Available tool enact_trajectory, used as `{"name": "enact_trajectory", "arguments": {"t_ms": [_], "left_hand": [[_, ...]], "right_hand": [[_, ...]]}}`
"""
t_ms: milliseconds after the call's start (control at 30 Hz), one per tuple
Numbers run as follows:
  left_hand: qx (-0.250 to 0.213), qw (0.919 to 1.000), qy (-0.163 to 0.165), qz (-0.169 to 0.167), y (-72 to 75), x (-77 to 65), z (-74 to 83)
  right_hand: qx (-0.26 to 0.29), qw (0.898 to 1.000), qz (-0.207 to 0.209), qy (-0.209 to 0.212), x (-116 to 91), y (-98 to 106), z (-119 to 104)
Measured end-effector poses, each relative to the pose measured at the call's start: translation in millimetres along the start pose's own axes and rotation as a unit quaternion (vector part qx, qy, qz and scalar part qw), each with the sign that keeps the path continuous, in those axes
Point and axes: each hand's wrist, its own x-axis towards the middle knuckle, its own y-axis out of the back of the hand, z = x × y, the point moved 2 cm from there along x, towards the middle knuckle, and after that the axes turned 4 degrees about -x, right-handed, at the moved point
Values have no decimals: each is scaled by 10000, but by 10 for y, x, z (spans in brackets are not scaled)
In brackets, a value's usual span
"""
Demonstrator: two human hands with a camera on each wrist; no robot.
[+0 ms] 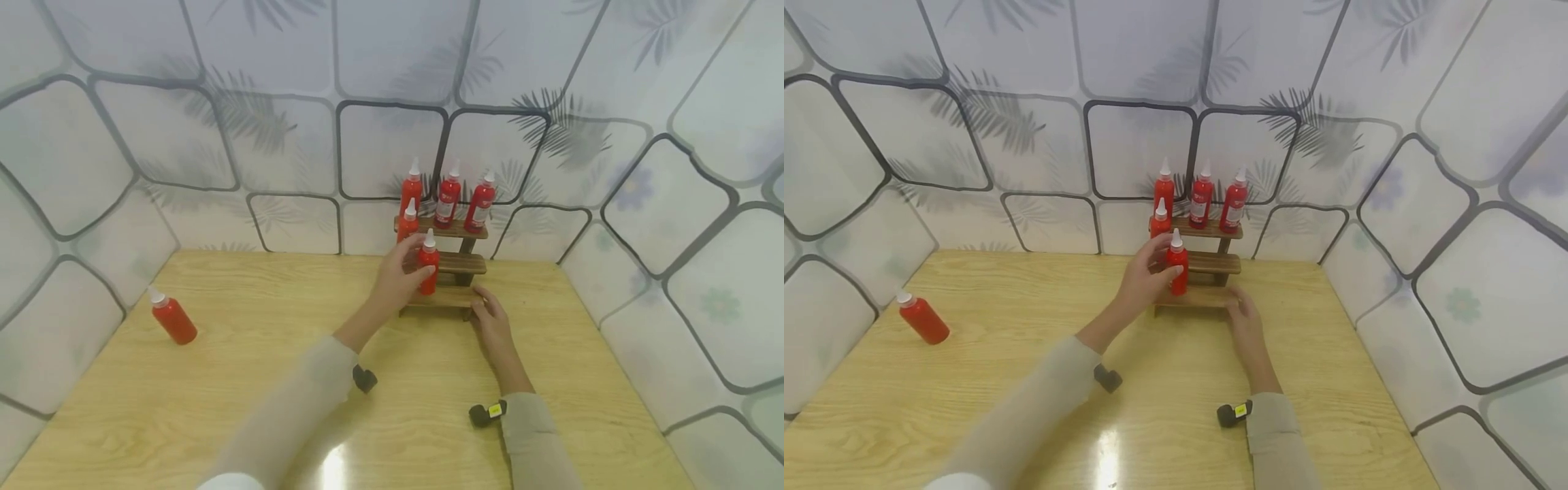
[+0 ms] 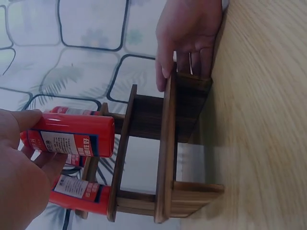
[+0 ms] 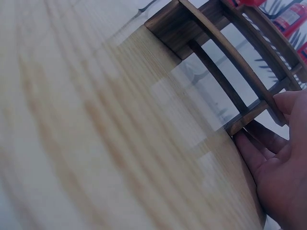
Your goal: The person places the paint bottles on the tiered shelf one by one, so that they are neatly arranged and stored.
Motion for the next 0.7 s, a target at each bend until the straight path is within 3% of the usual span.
{"name": "enact_trajectory", "arguments": {"t_ms": [233,500,700], "left_hand": [[383,9982,-446,-66,-162,166,83],[894,9957,-215,-147,-365,327,77],[1241,9918,-318,46,-432,459,43]], "right_hand": [[181,9998,75,-47,22,-23,9],[291,9995,69,-39,7,-11,37],[187,9998,65,-66,8,-18,16]]}}
